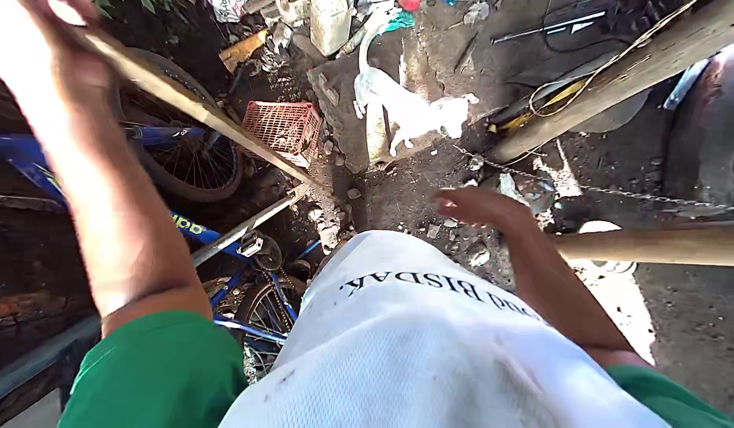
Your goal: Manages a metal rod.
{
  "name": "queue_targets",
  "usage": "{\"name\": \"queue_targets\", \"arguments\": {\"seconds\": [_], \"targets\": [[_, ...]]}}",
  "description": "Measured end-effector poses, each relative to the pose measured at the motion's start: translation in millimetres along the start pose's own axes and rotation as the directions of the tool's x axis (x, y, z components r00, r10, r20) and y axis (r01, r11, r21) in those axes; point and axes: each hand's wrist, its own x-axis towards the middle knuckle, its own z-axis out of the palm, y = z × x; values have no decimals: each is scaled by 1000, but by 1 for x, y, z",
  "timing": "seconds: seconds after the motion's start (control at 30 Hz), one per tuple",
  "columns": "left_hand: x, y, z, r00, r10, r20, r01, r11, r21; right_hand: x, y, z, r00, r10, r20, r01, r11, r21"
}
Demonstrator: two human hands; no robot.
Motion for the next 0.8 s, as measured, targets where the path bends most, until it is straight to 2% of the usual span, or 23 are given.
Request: {"name": "queue_targets", "arguments": {"seconds": [0.07,0.13,0.2,0.27,0.3,0.33,0.37,0.4,0.43,0.47,0.53,0.6,0.63,0.7,0.77,0.8], "targets": [[-16,-25,41,995,-30,100,21,996,88,22,-66,-19,987,-158,-38,154,983,-99],[-34,-58,84,975,-57,212,35,993,109,47,-132,-23,940,-340,-31,321,911,-258],[-54,-80,115,919,-156,363,94,979,181,82,-179,-10,808,-589,-1,545,749,-377],[-69,-79,133,772,-209,600,53,962,267,118,-206,1,655,-756,14,659,561,-501],[-75,-71,139,673,-223,705,22,959,281,131,-214,6,613,-790,-10,640,504,-580],[-81,-62,146,589,-218,778,3,964,267,139,-220,10,602,-796,-66,578,491,-652],[-84,-50,151,528,-212,822,8,970,245,139,-229,7,698,-713,-67,482,536,-693],[-84,-39,154,491,-192,850,14,977,212,140,-238,3,814,-579,-42,368,571,-734],[-82,-30,157,472,-168,865,15,983,183,145,-243,1,896,-444,-2,277,563,-779],[-78,-23,159,469,-143,871,-9,986,167,151,-246,-3,943,-328,48,225,529,-818],[-69,-14,160,479,-101,872,-180,961,210,155,-247,-18,968,-223,116,213,481,-850],[-57,-11,155,488,-97,868,-312,909,277,158,-235,-45,976,-164,143,210,542,-813],[-51,-10,148,530,-86,843,-312,905,288,165,-224,-63,980,-118,159,198,557,-806],[-45,-22,122,683,-28,730,-238,936,259,188,-173,-99,983,-35,179,166,587,-792],[-51,-55,80,841,-33,540,-141,951,276,220,-93,-125,978,87,190,99,604,-791],[-63,-77,57,898,-109,426,-45,941,335,233,-49,-131,971,161,179,43,615,-787]]}}
